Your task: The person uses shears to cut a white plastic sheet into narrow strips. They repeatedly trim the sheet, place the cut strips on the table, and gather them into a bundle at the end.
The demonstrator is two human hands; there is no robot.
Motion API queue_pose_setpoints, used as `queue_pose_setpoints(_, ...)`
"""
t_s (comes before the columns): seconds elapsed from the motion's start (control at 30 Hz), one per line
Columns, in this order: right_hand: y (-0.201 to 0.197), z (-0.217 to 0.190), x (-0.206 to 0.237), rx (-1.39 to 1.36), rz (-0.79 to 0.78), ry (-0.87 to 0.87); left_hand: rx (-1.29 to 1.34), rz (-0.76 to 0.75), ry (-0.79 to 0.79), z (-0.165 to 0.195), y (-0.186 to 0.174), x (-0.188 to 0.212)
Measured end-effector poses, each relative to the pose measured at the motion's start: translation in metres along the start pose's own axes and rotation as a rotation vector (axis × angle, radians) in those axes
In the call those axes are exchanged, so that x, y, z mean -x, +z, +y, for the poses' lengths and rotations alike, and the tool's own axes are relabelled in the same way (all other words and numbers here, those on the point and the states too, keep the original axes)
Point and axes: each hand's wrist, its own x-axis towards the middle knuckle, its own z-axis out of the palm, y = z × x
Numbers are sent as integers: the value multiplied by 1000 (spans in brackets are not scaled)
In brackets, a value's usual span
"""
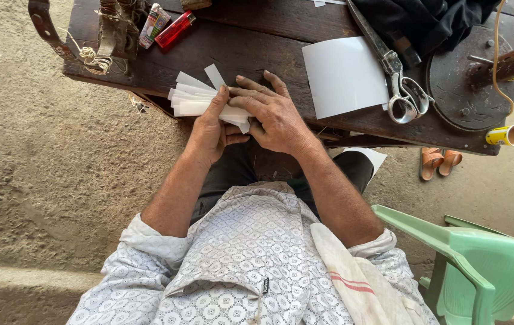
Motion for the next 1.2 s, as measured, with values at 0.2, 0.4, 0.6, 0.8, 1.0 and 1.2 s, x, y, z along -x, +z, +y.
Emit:
queue_pose_setpoints(0.2,-2,5,2,-120,27,34,49,-24,-1,-6,6,3)
queue_pose_setpoints(0.4,-8,11,6,-241,-28,-4,108,-55,53,-12,11,10)
queue_pose_setpoints(0.6,-7,19,16,-466,128,37,69,93,-55,-16,20,40)
queue_pose_setpoints(0.8,-9,10,19,-500,248,69,110,-66,138,-10,9,50)
queue_pose_setpoints(1.0,-23,-10,40,-818,134,223,-156,-264,273,-3,7,49)
queue_pose_setpoints(1.2,-43,-11,41,-851,304,155,-473,-331,610,53,33,22)
